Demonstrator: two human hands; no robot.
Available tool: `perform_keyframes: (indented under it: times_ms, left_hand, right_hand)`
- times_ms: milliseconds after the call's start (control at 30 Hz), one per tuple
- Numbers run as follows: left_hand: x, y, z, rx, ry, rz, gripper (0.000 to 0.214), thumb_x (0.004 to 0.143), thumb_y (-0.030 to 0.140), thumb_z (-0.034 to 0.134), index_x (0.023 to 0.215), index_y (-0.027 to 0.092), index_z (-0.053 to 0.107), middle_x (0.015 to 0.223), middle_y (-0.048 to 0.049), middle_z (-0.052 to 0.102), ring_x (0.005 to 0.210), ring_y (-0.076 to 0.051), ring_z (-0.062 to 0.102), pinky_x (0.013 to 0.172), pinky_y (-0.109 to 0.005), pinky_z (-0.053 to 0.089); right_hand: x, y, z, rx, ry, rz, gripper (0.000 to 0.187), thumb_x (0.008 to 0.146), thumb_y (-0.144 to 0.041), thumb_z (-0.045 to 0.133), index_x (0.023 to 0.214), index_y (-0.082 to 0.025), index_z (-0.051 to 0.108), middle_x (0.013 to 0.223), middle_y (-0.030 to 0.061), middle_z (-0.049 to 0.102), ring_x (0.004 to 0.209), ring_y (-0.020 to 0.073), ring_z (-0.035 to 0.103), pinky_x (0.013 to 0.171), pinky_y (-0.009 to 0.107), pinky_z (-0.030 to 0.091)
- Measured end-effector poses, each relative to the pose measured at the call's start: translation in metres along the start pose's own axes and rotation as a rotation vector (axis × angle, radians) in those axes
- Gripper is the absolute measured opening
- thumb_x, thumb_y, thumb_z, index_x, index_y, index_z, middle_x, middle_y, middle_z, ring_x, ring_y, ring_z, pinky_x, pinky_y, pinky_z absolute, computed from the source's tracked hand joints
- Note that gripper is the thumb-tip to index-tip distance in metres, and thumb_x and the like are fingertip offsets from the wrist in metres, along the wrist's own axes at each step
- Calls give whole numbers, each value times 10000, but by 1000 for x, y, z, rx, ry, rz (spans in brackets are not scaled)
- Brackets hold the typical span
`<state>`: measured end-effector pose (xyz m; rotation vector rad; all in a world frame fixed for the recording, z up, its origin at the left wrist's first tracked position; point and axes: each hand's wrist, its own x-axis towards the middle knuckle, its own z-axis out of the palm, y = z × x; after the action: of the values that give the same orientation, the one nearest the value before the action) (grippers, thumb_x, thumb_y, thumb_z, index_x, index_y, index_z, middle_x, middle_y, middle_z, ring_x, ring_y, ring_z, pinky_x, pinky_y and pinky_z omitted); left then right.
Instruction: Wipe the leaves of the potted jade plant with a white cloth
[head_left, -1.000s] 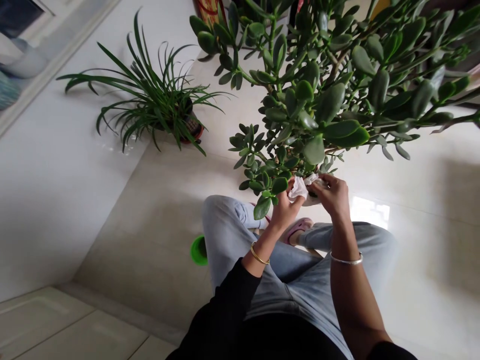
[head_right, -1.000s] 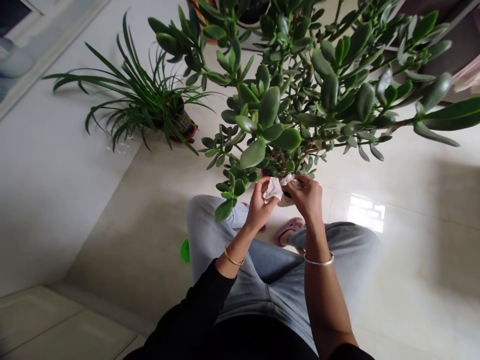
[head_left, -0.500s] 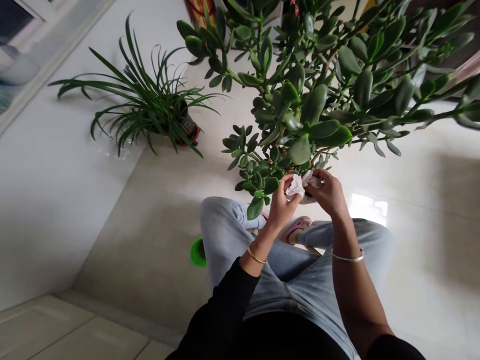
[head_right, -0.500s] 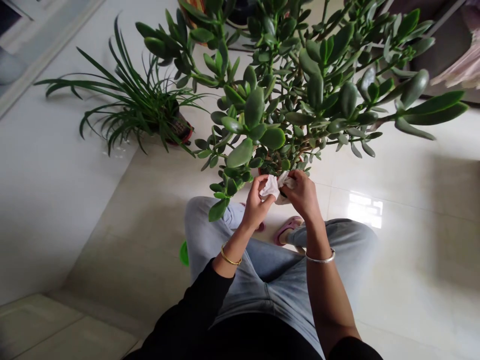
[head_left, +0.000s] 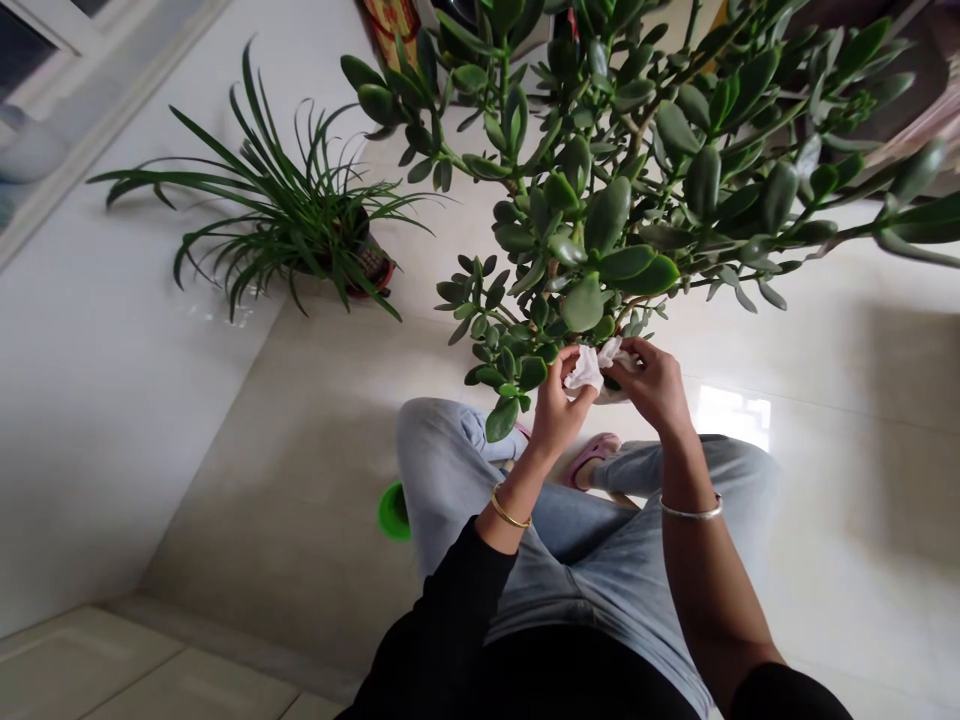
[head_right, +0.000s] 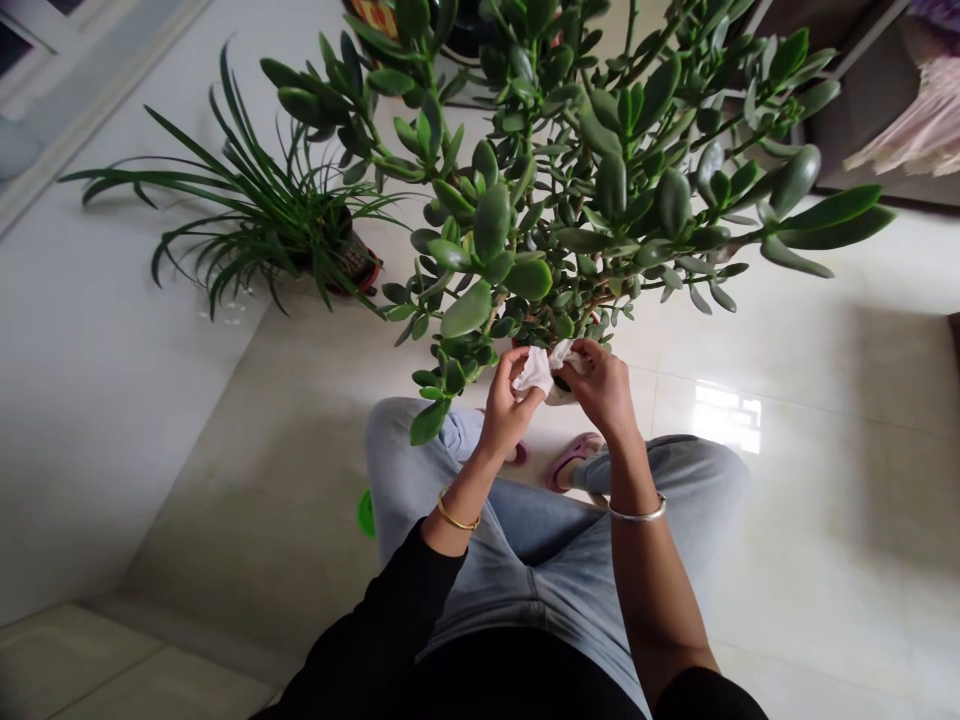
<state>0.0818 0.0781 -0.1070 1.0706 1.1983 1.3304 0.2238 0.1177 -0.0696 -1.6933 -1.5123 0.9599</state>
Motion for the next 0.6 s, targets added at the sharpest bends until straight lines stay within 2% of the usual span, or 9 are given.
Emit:
perform_keyframes:
  times_ms: [100,200,267,333,433,600]
  left_hand:
    - [-1,1,1,-1,-1,-6,451,811,187,651,1245,226,536,1332,-136,678,1283,-261,649,1112,-424,498]
    - [0,1,1,-16,1,-10,454,809,186,654,1248,220,540,1313,-144,690,1254,-261,666,1103,-429,505]
    - [-1,0,0,-37,-2,-16,450,819,190,654,1253,223,540,1313,-142,698,1245,-258,672,1099,-430,507]
    - [-2,-1,-1,-48,10,-19,451,828,199,664,1262,226,546,1334,-140,693,1258,-259,663,1105,-431,500]
    - [-11,-4,-3,-37,69,-36,465,831,230,695,1280,228,570,1349,-134,682,1242,-261,659,1091,-422,503]
    - [-34,-10,-6,-100,177,-156,511,811,262,728,1303,230,592,1393,-134,648,1243,-270,648,1036,-395,532]
  right_hand:
    - [1,4,1,16,2,10,314,682,-429,722,870,-180,690,705,0,657,640,159,517,614,277,394]
    - [1,8,1,0,26,-9,237,786,-426,650,751,-191,640,604,-26,550,596,135,442,570,271,332]
    - [1,11,0,25,44,-25,309,843,-462,619,678,-204,573,561,-40,455,576,123,380,542,272,287]
    - [1,17,-2,131,55,-9,371,861,-524,624,677,-209,554,570,-44,430,564,118,356,522,271,273]
    - [-5,29,-5,343,60,47,421,883,-598,630,740,-203,610,605,-41,468,539,109,358,493,261,281]
    - [-21,56,-7,564,40,162,455,878,-636,682,710,-217,618,540,-68,424,461,84,297,428,237,241]
